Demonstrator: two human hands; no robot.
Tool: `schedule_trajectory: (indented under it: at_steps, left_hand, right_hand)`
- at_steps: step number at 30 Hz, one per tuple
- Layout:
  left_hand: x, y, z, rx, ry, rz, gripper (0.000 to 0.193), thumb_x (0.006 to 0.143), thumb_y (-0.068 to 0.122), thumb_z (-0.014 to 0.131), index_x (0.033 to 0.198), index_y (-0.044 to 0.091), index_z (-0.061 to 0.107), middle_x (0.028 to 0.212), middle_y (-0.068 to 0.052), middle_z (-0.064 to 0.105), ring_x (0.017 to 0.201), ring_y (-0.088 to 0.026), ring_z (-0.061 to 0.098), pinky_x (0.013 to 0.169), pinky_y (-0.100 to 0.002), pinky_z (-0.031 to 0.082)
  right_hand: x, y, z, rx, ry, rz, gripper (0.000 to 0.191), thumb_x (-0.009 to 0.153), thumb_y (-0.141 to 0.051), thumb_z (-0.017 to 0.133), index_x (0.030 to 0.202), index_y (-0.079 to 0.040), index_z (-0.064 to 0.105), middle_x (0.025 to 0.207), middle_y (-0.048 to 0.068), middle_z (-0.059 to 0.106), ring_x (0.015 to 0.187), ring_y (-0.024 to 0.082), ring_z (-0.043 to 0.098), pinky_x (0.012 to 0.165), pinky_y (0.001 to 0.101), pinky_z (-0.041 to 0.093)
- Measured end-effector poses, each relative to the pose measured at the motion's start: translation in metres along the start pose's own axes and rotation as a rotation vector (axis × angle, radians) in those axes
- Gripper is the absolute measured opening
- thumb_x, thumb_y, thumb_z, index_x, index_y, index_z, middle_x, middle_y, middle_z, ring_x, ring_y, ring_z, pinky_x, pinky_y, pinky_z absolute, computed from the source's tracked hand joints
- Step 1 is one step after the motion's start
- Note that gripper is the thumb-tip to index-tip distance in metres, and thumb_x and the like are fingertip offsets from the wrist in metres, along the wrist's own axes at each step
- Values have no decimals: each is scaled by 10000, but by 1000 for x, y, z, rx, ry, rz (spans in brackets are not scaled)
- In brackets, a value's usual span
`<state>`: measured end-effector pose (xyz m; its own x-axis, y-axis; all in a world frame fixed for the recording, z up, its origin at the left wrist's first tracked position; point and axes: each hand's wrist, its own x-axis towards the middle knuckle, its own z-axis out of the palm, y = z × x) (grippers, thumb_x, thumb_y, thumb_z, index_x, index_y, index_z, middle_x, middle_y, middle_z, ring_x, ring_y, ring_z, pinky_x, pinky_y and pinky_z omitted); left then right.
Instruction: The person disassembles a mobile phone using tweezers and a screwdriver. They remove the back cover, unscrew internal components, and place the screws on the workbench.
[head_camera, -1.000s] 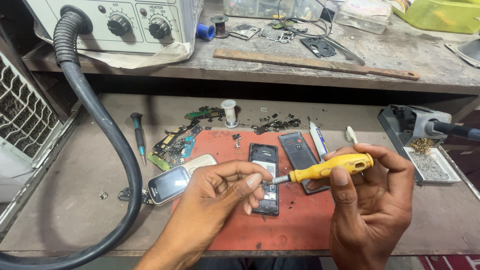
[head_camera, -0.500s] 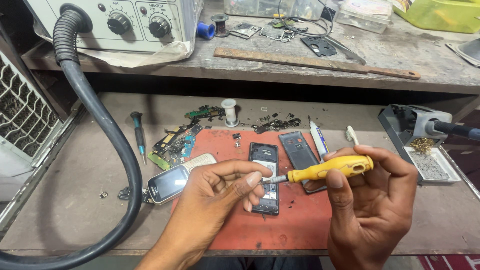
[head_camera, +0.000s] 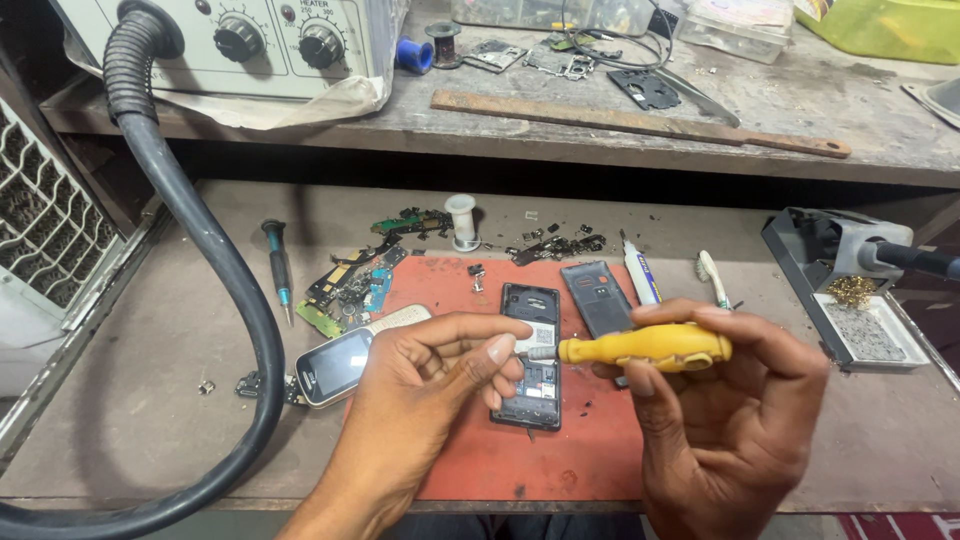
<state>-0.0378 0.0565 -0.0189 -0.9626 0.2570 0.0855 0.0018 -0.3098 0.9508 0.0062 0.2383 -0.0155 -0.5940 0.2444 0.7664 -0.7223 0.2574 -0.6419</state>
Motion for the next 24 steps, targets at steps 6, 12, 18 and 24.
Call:
schedule_trajectory:
  at_steps: [6, 12, 18, 24]
  left_hand:
    - [-1, -1, -2, -20, -47, -19, 290, 944, 138, 667, 1149, -44, 761, 805, -66, 733, 731, -110, 649, 699, -259, 546]
    - [-2, 2, -10, 66, -126, 68, 281, 1001, 150, 579, 1162, -19, 737, 841, -48, 732, 764, -94, 659, 736, -253, 563]
    - [-16, 7, -24, 731, -108, 251, 218, 924, 59, 676, 1124, 46, 761, 982, -35, 726, 830, -151, 664, 708, -269, 543]
    - [-21, 9, -31, 891, -268, 487, 268, 824, 11, 714, 1090, 39, 728, 1184, -80, 657, 1122, -252, 666, 924, -336, 528]
  right_hand:
    - [4, 5, -1, 50, -94, 59, 491, 1017, -5, 630, 1406, -65, 337, 1203, 241, 686, 1103, 246, 727, 967, 388, 658]
    - [4, 5, -1, 53, -81, 66, 484, 1033, 1, 610, 1427, -57, 336, 1193, 238, 689, 1111, 250, 724, 982, 388, 647]
    - [2, 4, -5, 34, -136, 65, 549, 1012, 14, 609, 1489, -26, 339, 1171, 238, 682, 1108, 251, 710, 972, 384, 640]
    - [-6, 11, -3, 79, -249, 57, 570, 987, 43, 614, 1492, -9, 356, 1165, 236, 696, 1070, 237, 716, 921, 375, 639]
